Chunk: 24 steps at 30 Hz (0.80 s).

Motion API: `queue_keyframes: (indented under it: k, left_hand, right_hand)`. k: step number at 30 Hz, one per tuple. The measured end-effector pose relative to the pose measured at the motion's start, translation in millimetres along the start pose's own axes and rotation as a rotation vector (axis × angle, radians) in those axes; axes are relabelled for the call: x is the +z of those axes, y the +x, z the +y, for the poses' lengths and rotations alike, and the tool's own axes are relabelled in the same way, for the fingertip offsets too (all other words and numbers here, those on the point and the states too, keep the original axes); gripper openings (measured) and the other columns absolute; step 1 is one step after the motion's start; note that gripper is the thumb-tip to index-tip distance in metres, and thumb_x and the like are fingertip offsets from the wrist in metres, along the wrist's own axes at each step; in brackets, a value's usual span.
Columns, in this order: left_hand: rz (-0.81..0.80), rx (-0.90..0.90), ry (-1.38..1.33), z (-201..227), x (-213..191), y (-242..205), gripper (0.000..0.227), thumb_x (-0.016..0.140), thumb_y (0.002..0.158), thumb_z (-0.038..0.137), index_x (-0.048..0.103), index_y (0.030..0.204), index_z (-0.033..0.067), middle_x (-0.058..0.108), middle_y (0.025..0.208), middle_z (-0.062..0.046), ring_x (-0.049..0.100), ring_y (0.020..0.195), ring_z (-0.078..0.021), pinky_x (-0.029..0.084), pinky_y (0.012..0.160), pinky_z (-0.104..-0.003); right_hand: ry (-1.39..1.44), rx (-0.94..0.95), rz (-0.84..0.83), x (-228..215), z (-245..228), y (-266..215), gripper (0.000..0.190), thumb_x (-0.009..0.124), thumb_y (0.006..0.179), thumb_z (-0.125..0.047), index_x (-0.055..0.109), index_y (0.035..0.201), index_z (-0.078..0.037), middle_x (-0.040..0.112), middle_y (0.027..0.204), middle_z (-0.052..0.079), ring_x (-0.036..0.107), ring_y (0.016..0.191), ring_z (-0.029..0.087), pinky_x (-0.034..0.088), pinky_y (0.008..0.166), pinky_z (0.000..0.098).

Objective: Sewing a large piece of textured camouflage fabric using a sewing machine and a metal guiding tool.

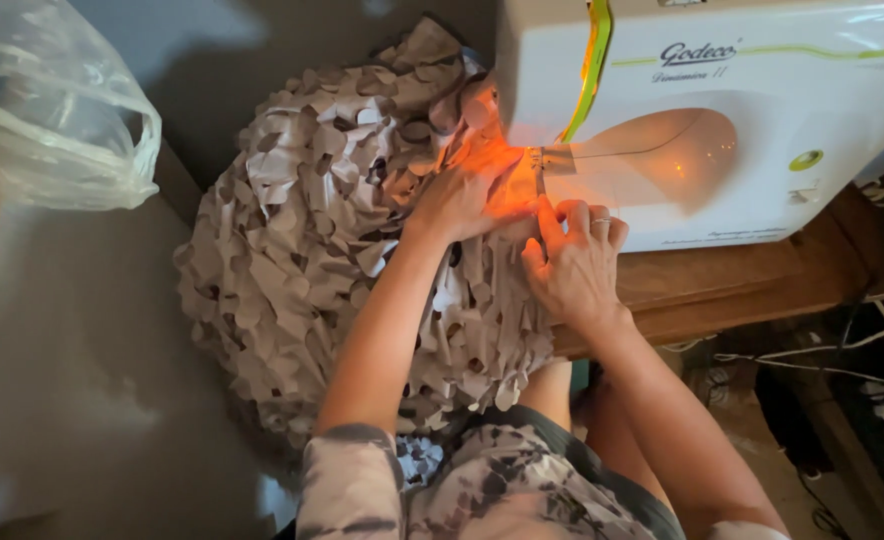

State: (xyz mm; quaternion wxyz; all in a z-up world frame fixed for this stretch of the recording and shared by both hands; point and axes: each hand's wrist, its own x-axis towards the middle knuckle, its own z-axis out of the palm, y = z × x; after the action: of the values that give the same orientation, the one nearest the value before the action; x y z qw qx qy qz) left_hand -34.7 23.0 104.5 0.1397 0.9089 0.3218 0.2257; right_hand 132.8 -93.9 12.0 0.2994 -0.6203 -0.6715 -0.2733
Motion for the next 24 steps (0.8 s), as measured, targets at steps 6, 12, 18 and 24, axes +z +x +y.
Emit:
queue_keyframes:
  k: [6, 12, 18, 24]
  left_hand:
    - [-0.161, -0.090, -0.024, -4, -4, 6, 0.077, 0.071, 0.082, 0.066, 0.057, 0.139, 0.0159, 0.065, 0.138, -0.017, 0.060, 0.129, -0.0381, 0.053, 0.103, -0.043]
    - [-0.242, -0.188, 0.072, 26, -34, 0, 0.067, 0.056, 0.090, 0.064, 0.060, 0.138, 0.0179, 0.067, 0.134, -0.016, 0.062, 0.127, -0.0359, 0.054, 0.104, -0.040]
    - [-0.057, -0.127, 0.028, 30, -29, 1, 0.057, 0.043, 0.100, 0.051, 0.066, 0.130, 0.0082, 0.069, 0.129, -0.021, 0.062, 0.125, -0.0363, 0.050, 0.106, -0.041]
    - [-0.002, 0.011, 0.049, -63, 56, 31, 0.083, 0.068, 0.063, 0.087, 0.067, 0.120, 0.0266, 0.067, 0.133, -0.004, 0.061, 0.128, -0.0251, 0.051, 0.106, -0.032]
  right_hand:
    - [0.048, 0.015, 0.012, -4, -1, 10, 0.049, 0.066, 0.086, -0.032, 0.072, 0.128, -0.008, 0.046, 0.100, 0.005, 0.047, 0.103, 0.031, 0.031, 0.088, 0.0462]
    - [0.049, 0.029, 0.012, -1, 0, 18, 0.046, 0.065, 0.088, -0.030, 0.072, 0.128, -0.007, 0.043, 0.098, 0.004, 0.048, 0.102, 0.032, 0.031, 0.088, 0.0463]
    - [0.050, 0.036, 0.036, 3, 1, 23, 0.046, 0.063, 0.090, -0.031, 0.073, 0.127, -0.007, 0.042, 0.094, 0.005, 0.048, 0.098, 0.033, 0.031, 0.085, 0.0453]
    - [0.064, 0.059, 0.003, 4, -1, 29, 0.046, 0.061, 0.090, -0.030, 0.073, 0.128, -0.008, 0.041, 0.094, 0.004, 0.049, 0.099, 0.033, 0.031, 0.085, 0.0457]
